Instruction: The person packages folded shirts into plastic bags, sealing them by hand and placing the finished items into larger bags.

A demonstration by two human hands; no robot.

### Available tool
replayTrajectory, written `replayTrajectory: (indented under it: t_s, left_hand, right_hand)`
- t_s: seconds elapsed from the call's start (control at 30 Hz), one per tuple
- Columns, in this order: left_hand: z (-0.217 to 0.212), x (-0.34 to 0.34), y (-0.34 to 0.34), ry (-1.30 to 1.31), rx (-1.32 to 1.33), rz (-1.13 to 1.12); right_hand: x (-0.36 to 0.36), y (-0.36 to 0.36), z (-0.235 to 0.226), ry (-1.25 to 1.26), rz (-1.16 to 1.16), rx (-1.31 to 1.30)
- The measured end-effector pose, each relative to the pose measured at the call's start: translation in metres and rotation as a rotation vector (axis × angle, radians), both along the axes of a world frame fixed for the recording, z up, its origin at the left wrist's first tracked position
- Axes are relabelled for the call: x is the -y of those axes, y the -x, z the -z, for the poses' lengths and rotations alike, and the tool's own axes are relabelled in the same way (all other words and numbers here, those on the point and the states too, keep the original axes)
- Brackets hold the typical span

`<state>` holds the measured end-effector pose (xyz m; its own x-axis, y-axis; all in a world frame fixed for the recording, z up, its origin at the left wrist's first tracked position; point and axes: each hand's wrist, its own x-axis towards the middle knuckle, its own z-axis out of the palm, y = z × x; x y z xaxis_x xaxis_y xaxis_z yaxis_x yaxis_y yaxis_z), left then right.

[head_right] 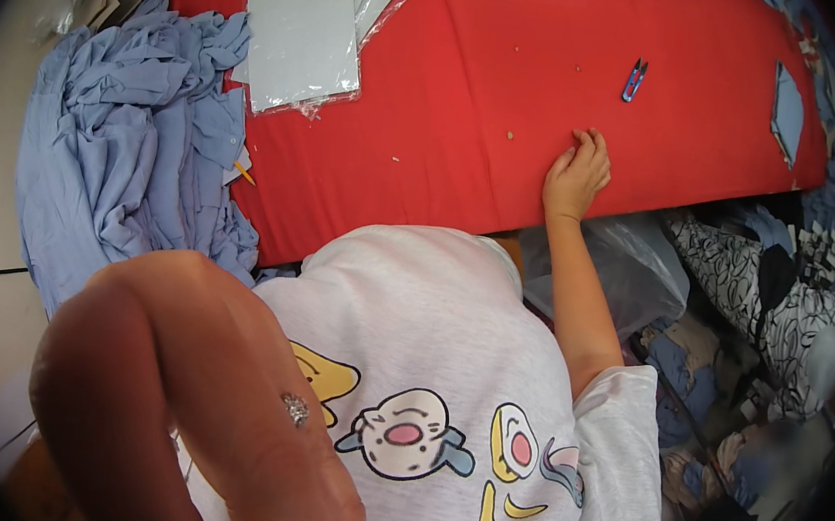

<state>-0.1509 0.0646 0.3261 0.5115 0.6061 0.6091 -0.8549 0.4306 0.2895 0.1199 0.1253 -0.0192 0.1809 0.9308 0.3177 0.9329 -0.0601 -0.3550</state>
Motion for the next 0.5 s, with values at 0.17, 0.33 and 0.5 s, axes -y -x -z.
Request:
replayTrajectory:
  t_s: [0.17, 0.33, 0.5]
  left_hand:
    - [0.006, 0.0, 0.0, 0.003, 0.038, -0.008]
    - [0.003, 0.003, 0.006, -0.009, 0.051, -0.027]
    - [0.001, 0.006, 0.011, -0.046, 0.074, -0.055]
  right_hand:
    - [-0.006, -0.002, 0.005, -0.013, -0.019, 0.001]
    - [-0.004, -0.003, 0.009, -0.048, -0.027, 0.013]
    - [-0.001, -0.001, 0.007, -0.022, -0.018, 0.013]
